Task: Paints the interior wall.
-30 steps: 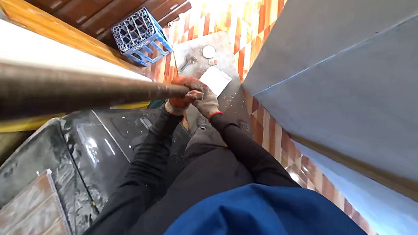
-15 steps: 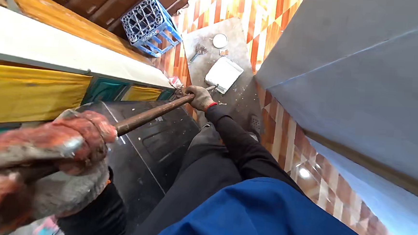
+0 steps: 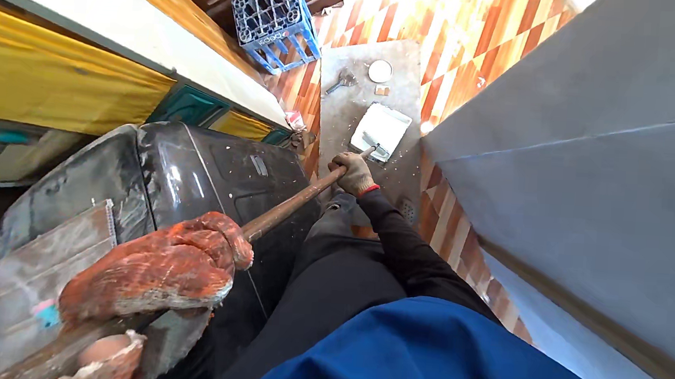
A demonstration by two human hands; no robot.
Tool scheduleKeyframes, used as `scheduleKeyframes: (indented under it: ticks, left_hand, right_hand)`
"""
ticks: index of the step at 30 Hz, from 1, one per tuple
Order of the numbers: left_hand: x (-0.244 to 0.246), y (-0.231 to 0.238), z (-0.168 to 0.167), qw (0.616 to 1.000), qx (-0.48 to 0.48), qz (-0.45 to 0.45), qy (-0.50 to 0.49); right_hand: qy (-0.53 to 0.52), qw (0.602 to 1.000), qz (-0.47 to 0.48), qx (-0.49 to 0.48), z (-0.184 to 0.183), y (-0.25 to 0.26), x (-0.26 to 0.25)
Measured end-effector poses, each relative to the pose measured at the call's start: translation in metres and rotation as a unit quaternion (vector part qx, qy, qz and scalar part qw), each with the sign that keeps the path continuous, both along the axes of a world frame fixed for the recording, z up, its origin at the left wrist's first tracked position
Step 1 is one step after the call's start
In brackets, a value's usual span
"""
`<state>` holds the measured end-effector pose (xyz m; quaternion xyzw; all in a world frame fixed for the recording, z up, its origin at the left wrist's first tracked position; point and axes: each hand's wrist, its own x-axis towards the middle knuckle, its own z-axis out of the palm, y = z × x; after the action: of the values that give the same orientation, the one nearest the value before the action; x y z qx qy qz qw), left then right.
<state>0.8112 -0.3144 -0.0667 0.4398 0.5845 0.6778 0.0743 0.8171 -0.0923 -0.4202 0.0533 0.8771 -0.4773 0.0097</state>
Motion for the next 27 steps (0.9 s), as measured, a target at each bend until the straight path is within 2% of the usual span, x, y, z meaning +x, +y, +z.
scheduleKeyframes:
  ticks: [3,8,11,17,22,27]
  left_hand:
    - [-0.012,-0.014,-0.005,1.000,0.006,-0.003,0.009]
    - [-0.045,-0.043,-0.013,0.997,0.056,0.002,-0.054]
    - [-0.074,-0.054,-0.011,0.997,0.051,0.003,-0.051]
    - [-0.139,-0.076,-0.031,0.993,0.050,0.080,-0.076]
    - [-0.170,-0.074,-0.055,0.985,0.094,0.098,-0.109]
    - [-0.189,-0.070,-0.066,0.984,0.101,0.111,-0.095]
  right_hand:
    - [-0.017,1.000,0.007,0.011,0.003,-0.003,-0.006]
    - [-0.031,0.999,0.024,0.028,0.007,-0.013,-0.028]
    - [-0.034,0.999,0.013,0.027,0.014,-0.019,-0.045]
    - [-0.029,0.999,0.003,0.033,0.015,-0.019,-0.092]
    - [-0.066,0.994,0.059,0.065,-0.002,-0.007,-0.138]
    - [-0.084,0.989,0.092,0.076,-0.021,-0.005,-0.172]
